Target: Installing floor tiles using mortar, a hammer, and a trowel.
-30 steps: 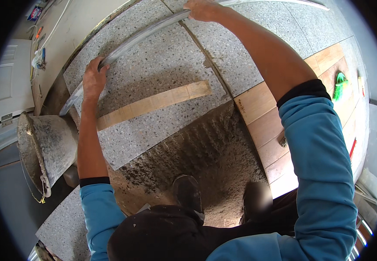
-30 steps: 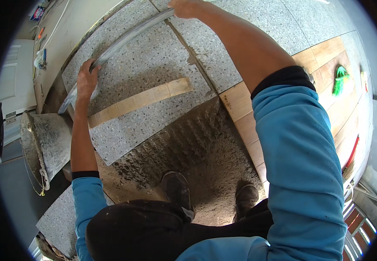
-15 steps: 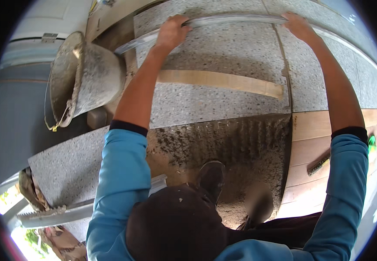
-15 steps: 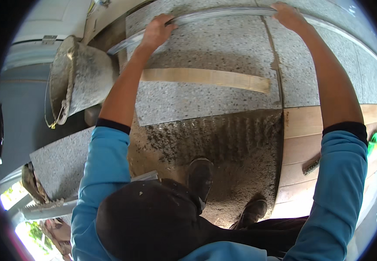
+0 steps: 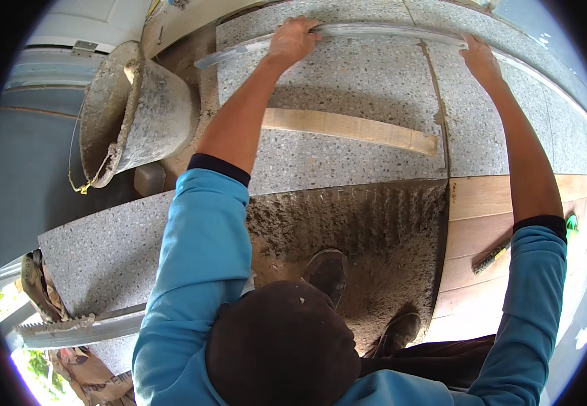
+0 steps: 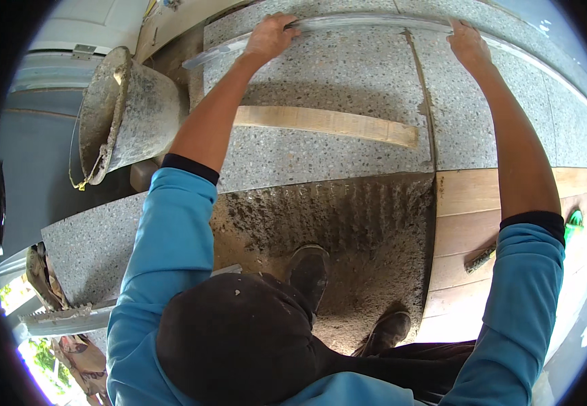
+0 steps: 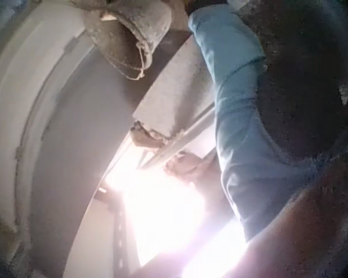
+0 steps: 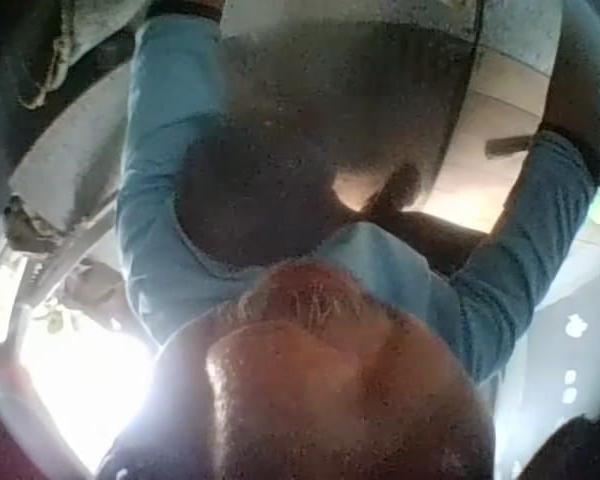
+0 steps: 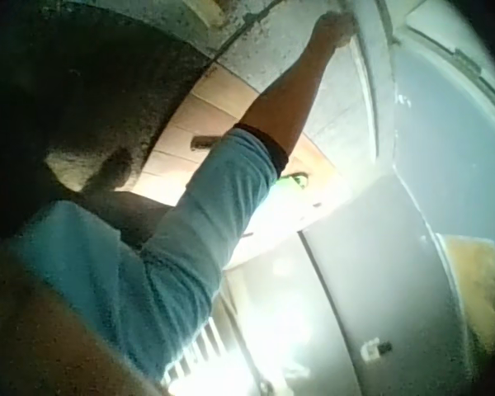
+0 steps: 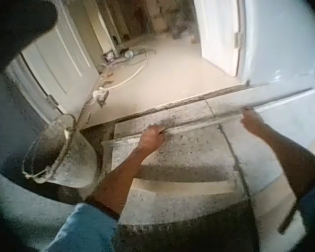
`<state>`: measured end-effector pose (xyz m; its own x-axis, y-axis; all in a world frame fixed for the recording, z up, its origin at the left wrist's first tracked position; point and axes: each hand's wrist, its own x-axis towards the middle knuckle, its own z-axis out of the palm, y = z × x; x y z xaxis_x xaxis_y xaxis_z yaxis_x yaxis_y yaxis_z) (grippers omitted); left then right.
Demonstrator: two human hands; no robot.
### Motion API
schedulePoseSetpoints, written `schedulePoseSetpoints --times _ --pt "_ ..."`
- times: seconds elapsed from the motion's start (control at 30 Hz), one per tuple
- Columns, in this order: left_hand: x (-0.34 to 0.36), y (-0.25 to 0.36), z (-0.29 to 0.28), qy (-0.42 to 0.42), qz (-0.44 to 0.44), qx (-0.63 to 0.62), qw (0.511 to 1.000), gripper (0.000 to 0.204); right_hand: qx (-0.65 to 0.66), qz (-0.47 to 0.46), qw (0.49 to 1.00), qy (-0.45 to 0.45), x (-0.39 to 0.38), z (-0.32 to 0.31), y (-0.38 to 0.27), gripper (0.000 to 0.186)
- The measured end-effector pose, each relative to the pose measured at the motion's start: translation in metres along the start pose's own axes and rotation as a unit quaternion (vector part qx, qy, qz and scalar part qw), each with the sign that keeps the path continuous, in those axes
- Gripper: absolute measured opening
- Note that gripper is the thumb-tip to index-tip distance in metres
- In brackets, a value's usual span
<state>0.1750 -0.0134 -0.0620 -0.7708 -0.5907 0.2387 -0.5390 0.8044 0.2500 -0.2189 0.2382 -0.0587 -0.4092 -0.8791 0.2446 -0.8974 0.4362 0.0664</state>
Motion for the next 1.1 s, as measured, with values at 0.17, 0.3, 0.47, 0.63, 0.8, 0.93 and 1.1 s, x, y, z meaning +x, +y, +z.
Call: schedulePoseSetpoints --times 0.17,0.3,0.47,0.63,0.8,0.93,1.1 --pt "0.013 -0.016 0.007 0.011 0.061 0.0 0.998 0.036 0.049 0.055 0.997 -0.036 -0.022 0.009 0.028 0.052" --pt "0.013 -0.02 0.009 0.038 0.094 0.009 0.995 0.039 0.119 0.046 0.991 0.036 -0.056 0.009 0.009 0.033" --pt "0.012 -0.026 0.006 0.029 0.108 0.014 0.994 0.041 0.214 0.025 0.974 0.063 -0.112 -0.003 -0.032 0.027" --pt "0.01 -0.037 0.011 -0.008 0.095 0.027 0.995 0.045 0.205 -0.044 0.969 0.134 -0.153 -0.012 -0.033 0.023" --pt "0.009 -0.02 -0.001 -0.014 0.124 0.073 0.989 0.054 0.197 -0.035 0.977 0.076 -0.179 -0.033 0.007 0.028" --pt "-0.03 0.038 -0.039 0.099 0.193 0.1 0.971 0.053 0.178 -0.039 0.982 -0.042 -0.208 -0.065 0.041 0.026" --pt "-0.089 0.142 -0.043 -0.055 0.173 -0.101 0.978 0.047 0.074 -0.056 0.976 -0.197 -0.269 -0.11 0.076 0.02"
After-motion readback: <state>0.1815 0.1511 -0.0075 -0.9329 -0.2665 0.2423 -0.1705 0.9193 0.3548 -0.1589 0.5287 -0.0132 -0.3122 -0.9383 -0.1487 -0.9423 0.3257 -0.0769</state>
